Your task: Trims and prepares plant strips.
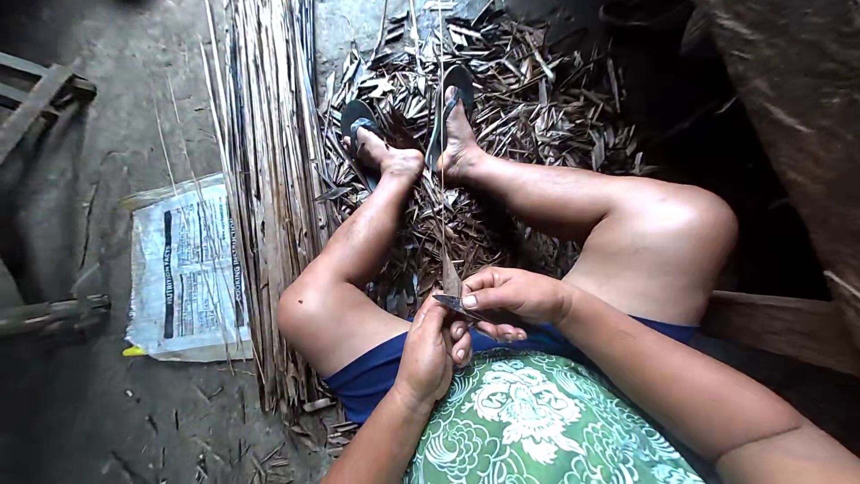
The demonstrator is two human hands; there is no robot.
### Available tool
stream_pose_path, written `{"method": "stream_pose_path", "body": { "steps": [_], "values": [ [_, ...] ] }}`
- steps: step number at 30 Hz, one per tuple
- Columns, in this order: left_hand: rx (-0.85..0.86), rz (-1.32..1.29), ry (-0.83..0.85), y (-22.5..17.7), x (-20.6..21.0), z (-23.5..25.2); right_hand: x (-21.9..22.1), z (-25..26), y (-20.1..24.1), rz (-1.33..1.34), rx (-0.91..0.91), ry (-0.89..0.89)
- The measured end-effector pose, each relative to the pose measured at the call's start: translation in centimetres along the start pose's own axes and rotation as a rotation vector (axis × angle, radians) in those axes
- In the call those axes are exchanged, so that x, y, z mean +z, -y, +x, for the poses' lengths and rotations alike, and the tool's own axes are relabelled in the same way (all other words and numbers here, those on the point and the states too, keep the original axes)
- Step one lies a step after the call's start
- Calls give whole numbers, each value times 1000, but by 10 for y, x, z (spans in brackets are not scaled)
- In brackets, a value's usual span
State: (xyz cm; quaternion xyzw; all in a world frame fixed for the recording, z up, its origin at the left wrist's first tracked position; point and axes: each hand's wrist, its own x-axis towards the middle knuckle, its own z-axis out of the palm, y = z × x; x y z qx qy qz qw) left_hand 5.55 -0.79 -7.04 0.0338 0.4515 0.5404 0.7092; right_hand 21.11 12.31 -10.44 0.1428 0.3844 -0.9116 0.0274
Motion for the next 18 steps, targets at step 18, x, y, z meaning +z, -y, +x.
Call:
{"method": "stream_pose_path", "body": {
  "steps": [18],
  "values": [
    [-121, -137, 149, -2, -11, -17, 5, -1, -2, -1, -17, 112]
  ]
}}
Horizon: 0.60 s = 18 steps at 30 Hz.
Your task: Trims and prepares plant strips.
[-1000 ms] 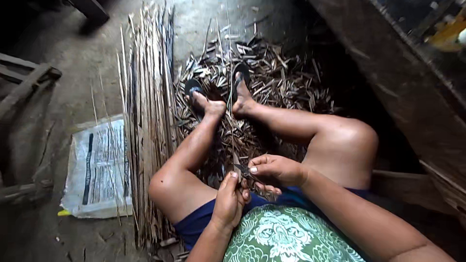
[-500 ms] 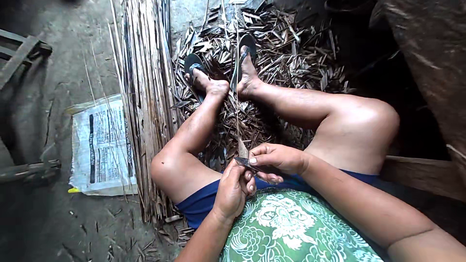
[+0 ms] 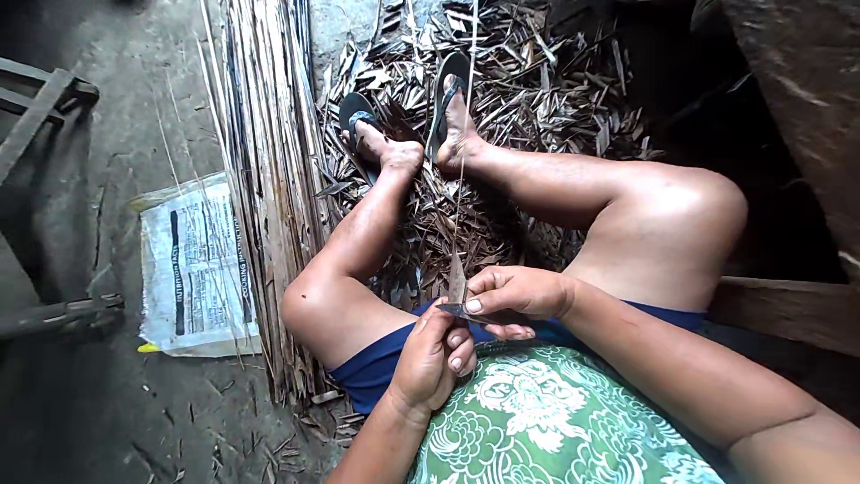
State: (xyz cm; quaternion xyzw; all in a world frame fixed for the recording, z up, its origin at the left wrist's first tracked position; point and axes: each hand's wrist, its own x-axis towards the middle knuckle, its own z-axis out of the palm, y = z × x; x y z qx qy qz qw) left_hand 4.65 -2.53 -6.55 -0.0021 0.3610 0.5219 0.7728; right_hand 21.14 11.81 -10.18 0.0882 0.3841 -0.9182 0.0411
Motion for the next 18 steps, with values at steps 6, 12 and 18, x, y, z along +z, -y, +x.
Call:
{"method": "stream_pose_path", "body": {
  "steps": [6, 12, 18],
  "values": [
    [-56, -77, 102, -2, 4, -8, -1, -3, 1, -66, -76, 37],
    [-50, -90, 108, -2, 5, -14, -6, -4, 3, -153, -117, 26],
    [-40, -46, 70, -4, 5, -20, -13, -8, 5, -204, -116, -103]
  ]
}}
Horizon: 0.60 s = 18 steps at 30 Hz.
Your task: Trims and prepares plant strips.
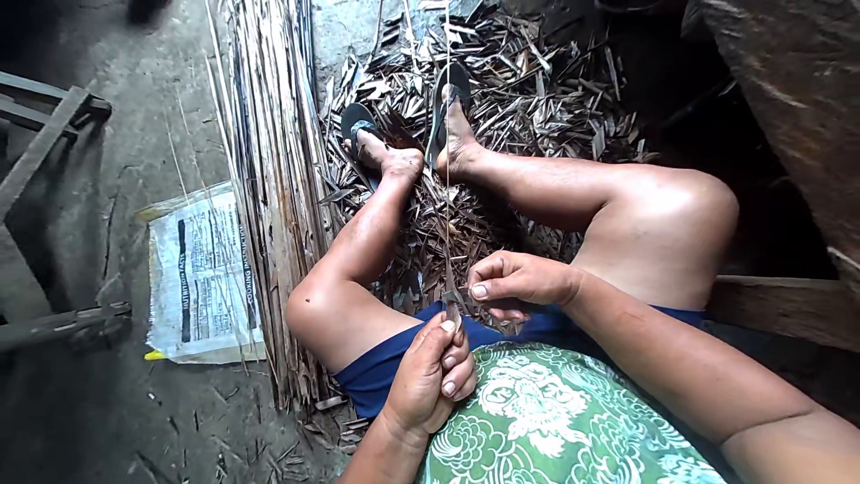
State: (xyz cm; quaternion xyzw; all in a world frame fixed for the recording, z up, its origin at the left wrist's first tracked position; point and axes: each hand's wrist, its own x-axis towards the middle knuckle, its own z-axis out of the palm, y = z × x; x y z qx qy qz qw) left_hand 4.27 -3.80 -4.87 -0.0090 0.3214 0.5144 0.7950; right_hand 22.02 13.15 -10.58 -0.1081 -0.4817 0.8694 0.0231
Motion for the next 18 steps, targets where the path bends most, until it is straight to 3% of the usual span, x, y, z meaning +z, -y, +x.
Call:
{"method": "stream_pose_path", "body": {
  "steps": [7, 13, 18],
  "values": [
    [22, 71, -34, -5, -1, -2, 2, 0, 6, 23, 7, -151],
    [142, 281, -67, -3, -5, 5, 19, 1, 12, 32, 98, 64],
    [131, 261, -40, -2, -1, 2, 14, 5, 7, 132, 18, 3]
  ]
}}
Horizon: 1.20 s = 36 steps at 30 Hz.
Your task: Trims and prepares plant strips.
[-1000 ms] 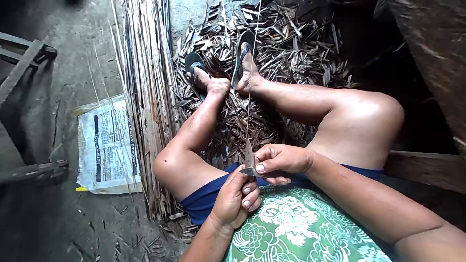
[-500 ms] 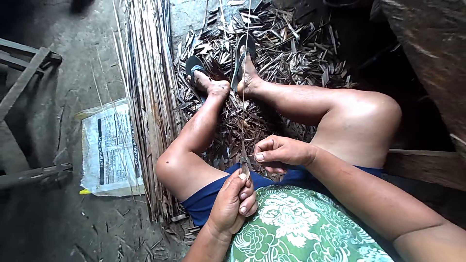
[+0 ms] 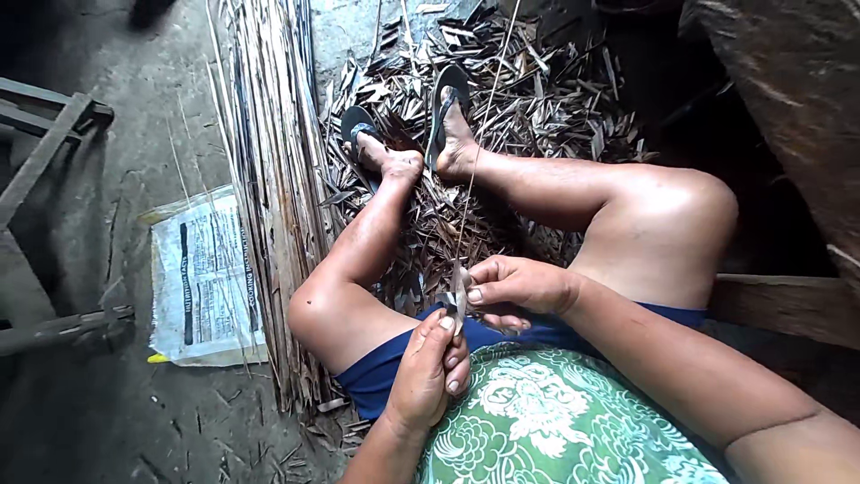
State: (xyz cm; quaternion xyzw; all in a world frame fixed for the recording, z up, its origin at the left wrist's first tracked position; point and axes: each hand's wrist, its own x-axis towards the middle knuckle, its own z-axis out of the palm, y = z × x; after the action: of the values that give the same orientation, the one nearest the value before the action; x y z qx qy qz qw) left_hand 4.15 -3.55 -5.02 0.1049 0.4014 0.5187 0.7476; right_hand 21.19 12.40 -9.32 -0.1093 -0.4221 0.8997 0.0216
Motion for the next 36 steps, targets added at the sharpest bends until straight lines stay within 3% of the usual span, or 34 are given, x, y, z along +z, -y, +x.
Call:
{"method": "stream_pose_path", "body": {
  "steps": [8, 13, 19, 23, 36],
  "values": [
    [17, -24, -22, 2, 2, -4, -1, -2, 5, -116, -43, -151],
    [15, 46, 4, 8, 0, -13, -17, -11, 23, -39, -81, -452],
    [158, 284, -100, 10, -4, -6, 5, -14, 19, 26, 95, -219],
    [217, 330, -118, 10, -6, -2, 23, -11, 3, 93, 104, -120],
    [239, 350, -93, 5, -5, -14, 15, -4, 18, 39, 21, -308]
  ]
}}
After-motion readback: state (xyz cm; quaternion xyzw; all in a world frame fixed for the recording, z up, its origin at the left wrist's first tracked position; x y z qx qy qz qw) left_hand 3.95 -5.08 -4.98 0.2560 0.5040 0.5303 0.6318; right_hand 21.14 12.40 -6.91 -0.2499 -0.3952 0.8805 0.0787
